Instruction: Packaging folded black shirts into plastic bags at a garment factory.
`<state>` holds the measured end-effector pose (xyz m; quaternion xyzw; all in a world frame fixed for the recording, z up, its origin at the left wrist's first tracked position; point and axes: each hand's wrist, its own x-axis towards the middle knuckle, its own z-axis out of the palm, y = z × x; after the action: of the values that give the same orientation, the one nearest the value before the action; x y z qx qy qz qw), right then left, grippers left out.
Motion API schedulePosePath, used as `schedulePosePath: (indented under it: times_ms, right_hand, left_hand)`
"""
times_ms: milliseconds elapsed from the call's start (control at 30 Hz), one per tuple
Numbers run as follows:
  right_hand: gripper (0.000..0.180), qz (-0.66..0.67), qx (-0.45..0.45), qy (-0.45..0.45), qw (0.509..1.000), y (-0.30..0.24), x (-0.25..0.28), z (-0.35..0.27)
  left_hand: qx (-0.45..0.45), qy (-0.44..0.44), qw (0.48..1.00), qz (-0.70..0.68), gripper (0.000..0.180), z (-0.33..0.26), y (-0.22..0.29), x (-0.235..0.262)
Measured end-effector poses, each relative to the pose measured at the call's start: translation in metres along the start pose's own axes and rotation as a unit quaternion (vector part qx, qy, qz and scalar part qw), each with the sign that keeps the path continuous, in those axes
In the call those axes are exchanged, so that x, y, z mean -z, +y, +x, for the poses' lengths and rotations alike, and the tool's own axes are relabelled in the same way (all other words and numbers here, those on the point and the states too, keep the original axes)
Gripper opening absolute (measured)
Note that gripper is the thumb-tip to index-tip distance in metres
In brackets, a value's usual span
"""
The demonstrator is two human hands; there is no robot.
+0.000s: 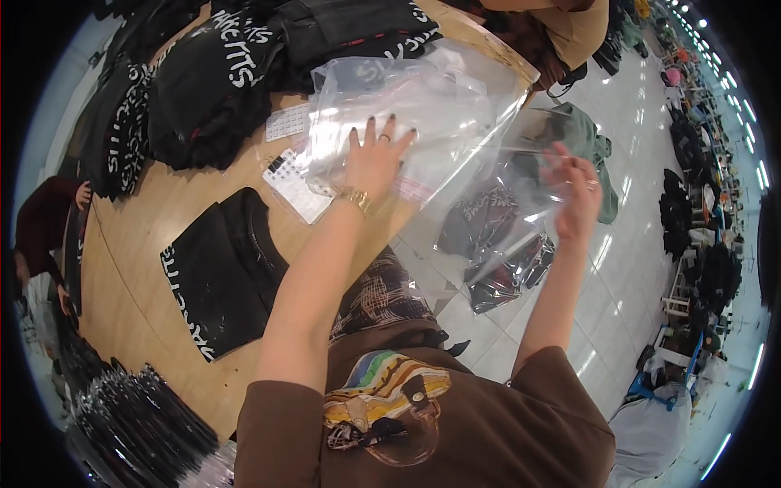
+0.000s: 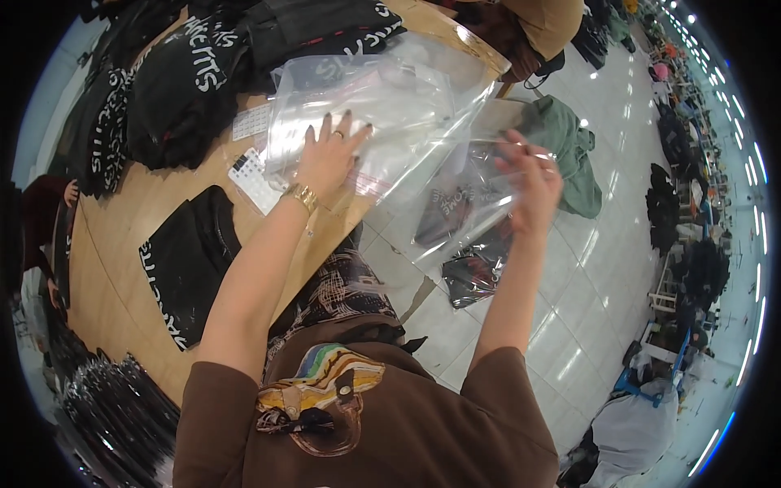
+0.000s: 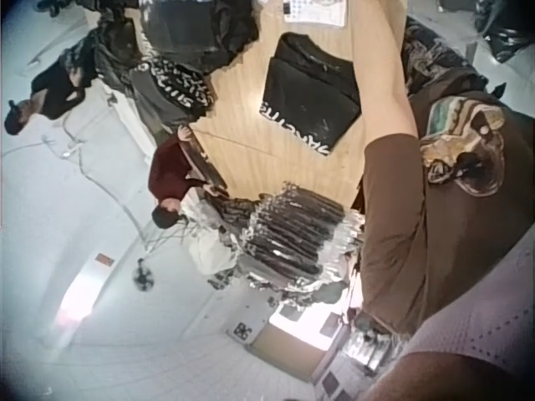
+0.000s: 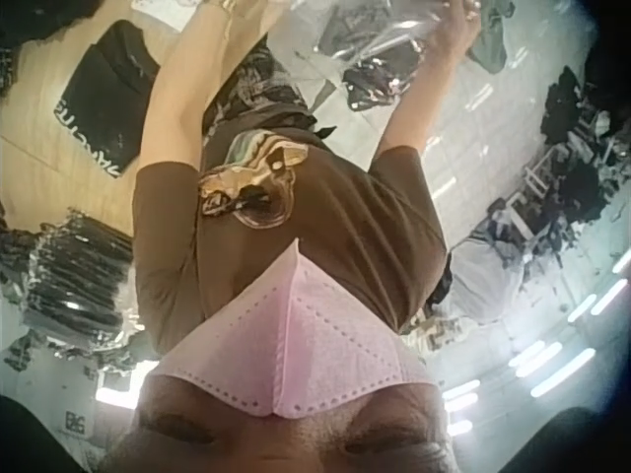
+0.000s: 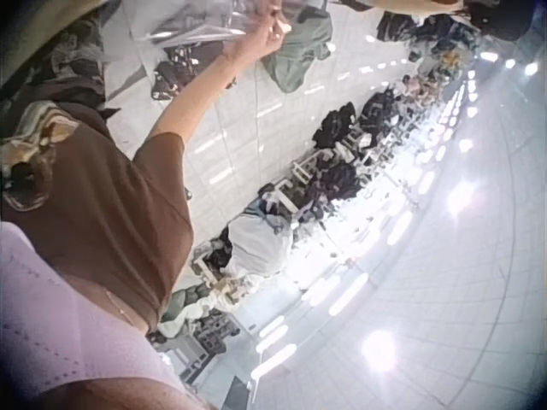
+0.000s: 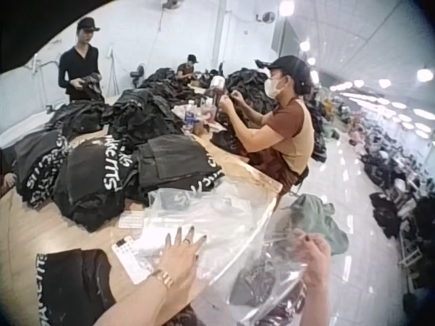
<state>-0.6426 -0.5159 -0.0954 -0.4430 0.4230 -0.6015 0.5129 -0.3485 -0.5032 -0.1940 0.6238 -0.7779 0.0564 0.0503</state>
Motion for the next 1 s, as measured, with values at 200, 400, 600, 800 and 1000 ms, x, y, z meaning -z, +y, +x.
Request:
schedulePosePath:
  times_ms: [200,400,600,800,1000]
  right_hand:
    - [0.024,0.038,0.205,0.091,0.974,-0.076,0.035,0.004]
    - [0.029,-0.053,0.303,0.046,0.950,-0.122,-0.041,-0.002]
    - [0.023,0.099,0.096,-0.346,0.928,-0.086,-0.200,-0.024]
    - [0.016,0.345,-0.196,-0.520,0.756,-0.059,-0.371,-0.079]
    - [0.014,0.337,-0.270,-0.510,0.744,-0.026,-0.447,-0.098]
  left_hand:
    - [0.126,-0.084,0.988,-0.033,0.053,0.022,-0.020,0.005]
    - [0.049,-0.064,0.982,-0.170,0.041,0.014,-0.034,0.036]
    - [0.113,0.002,0.726,-0.678,0.037,-0.053,-0.065,0.068]
    - [0.122,0.067,0.360,-0.923,0.067,-0.157,-0.092,0.096]
    - [0.053,0.337,0.219,-0.914,0.060,-0.270,-0.158,0.134]
